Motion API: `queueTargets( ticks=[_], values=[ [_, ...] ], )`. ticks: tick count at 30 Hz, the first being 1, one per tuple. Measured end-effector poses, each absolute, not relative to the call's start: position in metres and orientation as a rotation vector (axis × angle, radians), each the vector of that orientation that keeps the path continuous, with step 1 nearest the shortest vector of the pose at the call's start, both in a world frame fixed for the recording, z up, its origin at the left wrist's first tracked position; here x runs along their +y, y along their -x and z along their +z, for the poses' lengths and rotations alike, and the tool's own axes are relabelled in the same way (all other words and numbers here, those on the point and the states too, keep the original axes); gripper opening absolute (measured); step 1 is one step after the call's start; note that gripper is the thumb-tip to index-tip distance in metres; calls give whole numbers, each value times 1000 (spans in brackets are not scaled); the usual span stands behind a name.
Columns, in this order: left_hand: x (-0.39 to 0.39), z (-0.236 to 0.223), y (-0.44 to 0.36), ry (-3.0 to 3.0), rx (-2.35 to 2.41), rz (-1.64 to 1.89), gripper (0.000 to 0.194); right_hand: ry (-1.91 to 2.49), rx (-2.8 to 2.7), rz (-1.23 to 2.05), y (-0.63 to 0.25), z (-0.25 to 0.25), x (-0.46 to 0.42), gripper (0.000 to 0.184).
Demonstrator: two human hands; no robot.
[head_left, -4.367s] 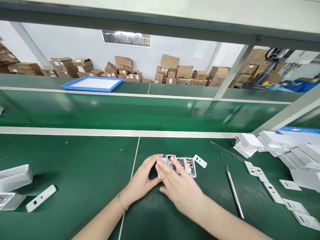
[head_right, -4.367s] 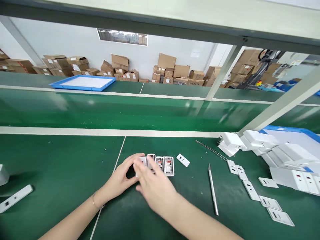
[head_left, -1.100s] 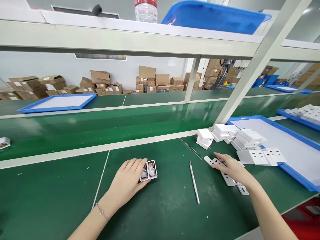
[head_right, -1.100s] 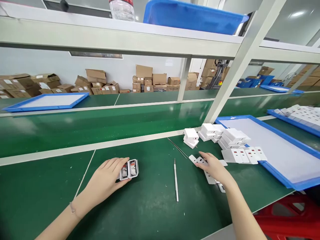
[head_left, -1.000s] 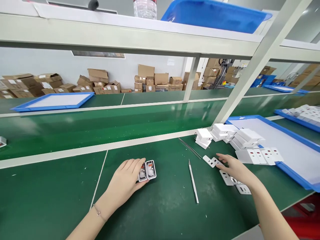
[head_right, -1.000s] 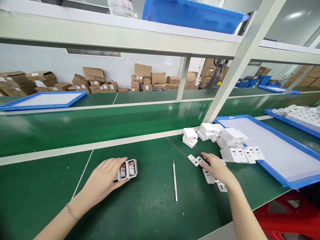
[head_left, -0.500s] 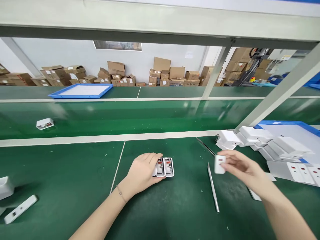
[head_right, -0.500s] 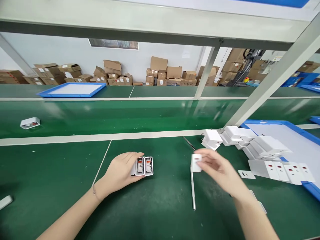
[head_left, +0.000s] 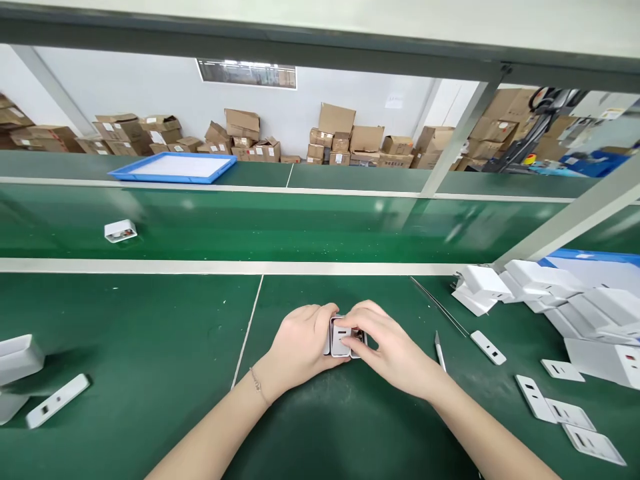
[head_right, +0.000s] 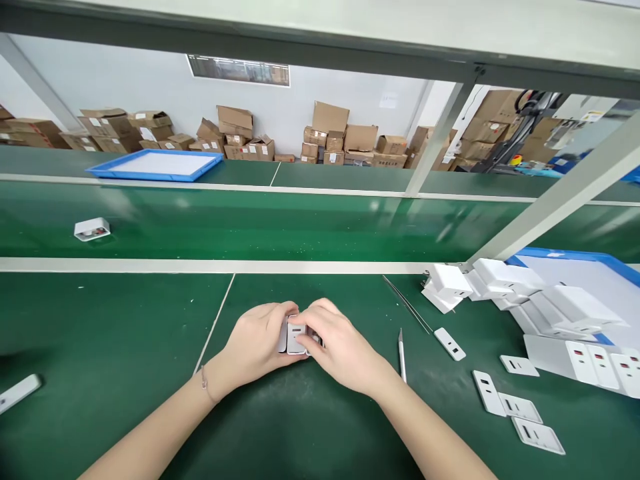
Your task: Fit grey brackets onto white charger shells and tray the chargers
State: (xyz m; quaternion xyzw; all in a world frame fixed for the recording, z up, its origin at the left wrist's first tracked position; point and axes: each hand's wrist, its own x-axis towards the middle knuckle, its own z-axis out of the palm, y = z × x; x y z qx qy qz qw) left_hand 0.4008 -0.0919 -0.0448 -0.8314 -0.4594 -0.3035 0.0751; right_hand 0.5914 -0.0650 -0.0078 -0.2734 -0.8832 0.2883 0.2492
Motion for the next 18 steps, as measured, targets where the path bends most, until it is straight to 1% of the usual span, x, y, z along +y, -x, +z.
queueTargets(
  ticks=[3,9,13,14,16,18],
  values=[
    [-92,-47,-401,2469,-1377,-905,55,775,-2477,501,-593,-9,-67,23],
    [-91,-48,-401,2450,-1386,-889,48,767,-2554,114,-587,-24,-70,32],
    [-92,-47,-401,2441,-1355,-855,47,706,-2592,-145,-590,-26,-85,40],
    [-93,-46,-401,2448,-1346,-837,47,678,-2612,-152,-598,-22,-90,40],
    [-94,-42,-401,2473,-1322,-750,48,690,-2602,-67,-625,-11,-95,36],
    [-95,-37,-400,2502,-1281,-616,49,956,-2414,86,-666,0,-95,33]
  ],
)
